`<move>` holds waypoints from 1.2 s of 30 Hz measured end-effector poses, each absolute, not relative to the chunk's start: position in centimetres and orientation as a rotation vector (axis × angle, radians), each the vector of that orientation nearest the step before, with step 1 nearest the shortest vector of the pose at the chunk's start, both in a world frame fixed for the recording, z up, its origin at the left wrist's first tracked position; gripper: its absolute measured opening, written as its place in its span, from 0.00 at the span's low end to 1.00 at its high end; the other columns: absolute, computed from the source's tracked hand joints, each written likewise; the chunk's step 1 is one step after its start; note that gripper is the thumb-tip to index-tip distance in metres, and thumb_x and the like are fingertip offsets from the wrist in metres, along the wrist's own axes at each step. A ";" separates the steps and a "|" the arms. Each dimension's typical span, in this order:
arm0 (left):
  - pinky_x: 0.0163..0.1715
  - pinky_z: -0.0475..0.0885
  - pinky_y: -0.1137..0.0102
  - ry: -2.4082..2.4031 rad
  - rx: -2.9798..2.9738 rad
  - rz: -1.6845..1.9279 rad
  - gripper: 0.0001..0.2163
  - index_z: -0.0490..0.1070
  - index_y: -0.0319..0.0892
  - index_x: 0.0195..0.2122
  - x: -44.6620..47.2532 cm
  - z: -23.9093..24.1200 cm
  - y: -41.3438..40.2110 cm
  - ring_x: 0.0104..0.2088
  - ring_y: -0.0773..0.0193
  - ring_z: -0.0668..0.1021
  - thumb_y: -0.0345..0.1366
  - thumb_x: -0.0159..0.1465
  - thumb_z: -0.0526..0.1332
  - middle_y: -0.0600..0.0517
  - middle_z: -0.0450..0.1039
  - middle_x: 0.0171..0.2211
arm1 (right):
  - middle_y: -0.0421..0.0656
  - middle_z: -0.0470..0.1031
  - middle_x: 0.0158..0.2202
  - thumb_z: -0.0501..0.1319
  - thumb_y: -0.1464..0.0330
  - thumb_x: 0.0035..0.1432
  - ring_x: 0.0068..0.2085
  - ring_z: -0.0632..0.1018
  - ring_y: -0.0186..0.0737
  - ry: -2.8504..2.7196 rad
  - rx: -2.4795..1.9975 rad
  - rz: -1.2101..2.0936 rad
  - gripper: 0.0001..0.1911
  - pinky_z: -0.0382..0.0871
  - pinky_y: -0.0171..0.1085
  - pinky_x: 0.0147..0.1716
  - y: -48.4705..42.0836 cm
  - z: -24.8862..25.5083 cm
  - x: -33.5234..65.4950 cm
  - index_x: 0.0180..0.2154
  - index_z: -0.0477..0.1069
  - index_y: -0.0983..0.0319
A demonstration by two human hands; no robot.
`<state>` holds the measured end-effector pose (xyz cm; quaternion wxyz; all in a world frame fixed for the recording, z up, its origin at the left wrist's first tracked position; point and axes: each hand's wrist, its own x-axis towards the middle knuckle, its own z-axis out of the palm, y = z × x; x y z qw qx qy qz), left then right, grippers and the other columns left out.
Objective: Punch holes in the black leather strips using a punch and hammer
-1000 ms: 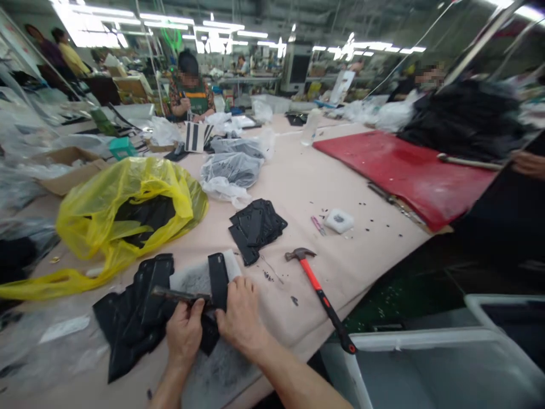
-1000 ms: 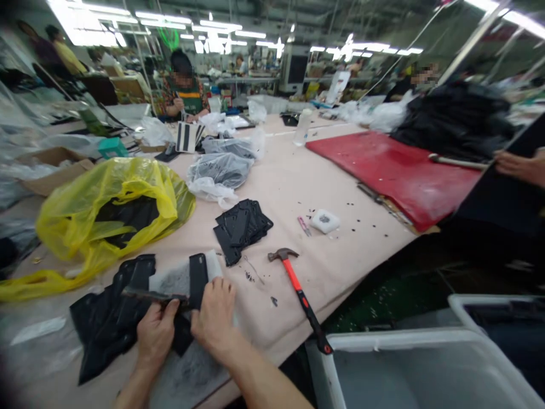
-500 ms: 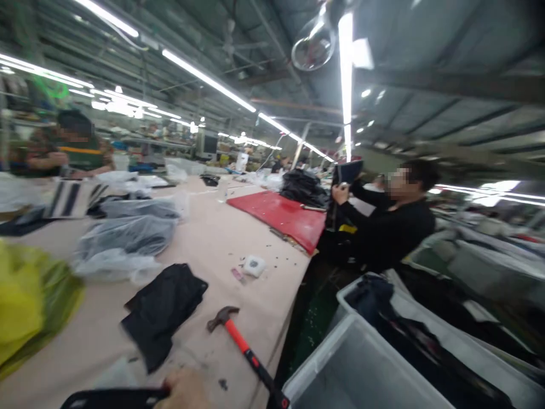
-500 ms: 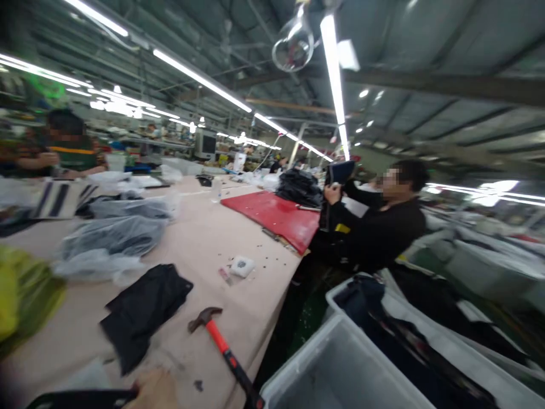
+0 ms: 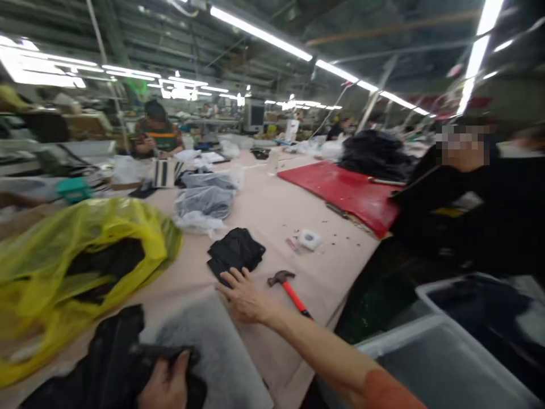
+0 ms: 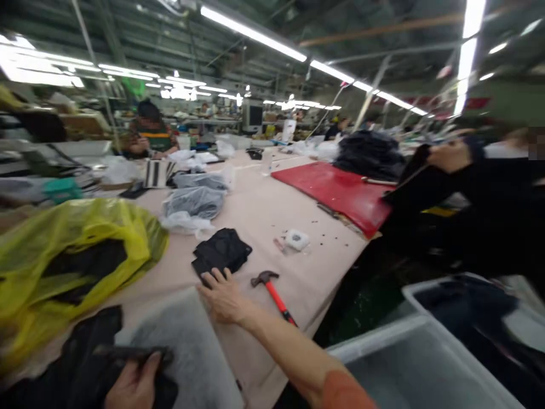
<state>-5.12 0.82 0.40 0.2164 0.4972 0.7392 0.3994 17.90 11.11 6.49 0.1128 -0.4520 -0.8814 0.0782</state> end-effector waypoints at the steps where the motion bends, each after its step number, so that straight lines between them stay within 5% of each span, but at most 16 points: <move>1: 0.26 0.73 0.66 2.081 1.371 1.080 0.14 0.74 0.47 0.26 -5.7 0.4 -0.1 0.30 0.52 0.81 0.52 0.56 0.60 0.51 0.79 0.25 | 0.48 0.59 0.66 0.65 0.70 0.53 0.67 0.56 0.54 -2.669 -1.192 0.231 0.35 0.47 0.60 0.63 11.4 5.8 17.8 0.62 0.60 0.54; 6: 0.31 0.75 0.66 2.039 1.363 1.133 0.15 0.77 0.44 0.33 -4.4 1.3 -0.2 0.33 0.52 0.82 0.50 0.58 0.59 0.50 0.81 0.28 | 0.44 0.68 0.60 0.57 0.73 0.63 0.64 0.62 0.46 -2.711 -1.218 0.225 0.21 0.48 0.53 0.63 14.3 4.0 17.6 0.56 0.67 0.55; 11: 0.35 0.76 0.67 1.937 1.294 1.226 0.12 0.76 0.41 0.35 -3.4 2.4 -0.5 0.33 0.57 0.81 0.44 0.60 0.60 0.49 0.80 0.30 | 0.52 0.67 0.59 0.58 0.72 0.63 0.63 0.60 0.53 -2.600 -1.315 0.332 0.15 0.43 0.59 0.62 15.5 4.0 18.1 0.52 0.69 0.63; 16: 0.39 0.75 0.68 1.889 1.141 1.313 0.12 0.76 0.39 0.37 -3.8 1.9 -0.8 0.35 0.59 0.81 0.42 0.61 0.62 0.49 0.80 0.32 | 0.51 0.73 0.45 0.53 0.69 0.67 0.50 0.70 0.47 -2.466 -1.379 0.507 0.10 0.59 0.47 0.50 8.8 4.8 15.2 0.43 0.71 0.64; 19: 0.38 0.75 0.68 1.831 0.974 1.443 0.14 0.76 0.39 0.36 -4.0 1.2 -0.8 0.34 0.60 0.80 0.45 0.60 0.63 0.50 0.79 0.31 | 0.47 0.72 0.38 0.60 0.63 0.62 0.42 0.71 0.46 -2.470 -1.399 0.591 0.08 0.62 0.44 0.43 2.7 5.8 12.4 0.37 0.70 0.61; 29: 0.32 0.78 0.64 1.446 0.440 1.851 0.17 0.71 0.39 0.31 -4.4 1.5 0.4 0.28 0.60 0.81 0.48 0.52 0.70 0.53 0.78 0.26 | 0.50 0.73 0.42 0.67 0.68 0.53 0.41 0.76 0.51 -2.370 -1.751 0.758 0.17 0.66 0.44 0.38 -1.4 6.5 6.5 0.43 0.67 0.63; 33: 0.32 0.78 0.65 1.491 0.491 1.839 0.16 0.71 0.39 0.30 -5.0 1.7 0.0 0.27 0.63 0.79 0.46 0.53 0.70 0.55 0.76 0.26 | 0.48 0.77 0.38 0.61 0.72 0.57 0.38 0.79 0.48 -2.191 -1.766 0.997 0.14 0.66 0.40 0.35 -1.3 6.0 7.8 0.46 0.67 0.62; 36: 0.35 0.78 0.65 1.586 0.668 1.707 0.14 0.74 0.39 0.35 -5.1 1.7 -0.8 0.29 0.62 0.80 0.45 0.56 0.68 0.53 0.78 0.30 | 0.46 0.79 0.37 0.56 0.73 0.60 0.39 0.79 0.46 -1.966 -1.727 1.060 0.21 0.67 0.39 0.38 -1.9 5.3 10.6 0.55 0.63 0.61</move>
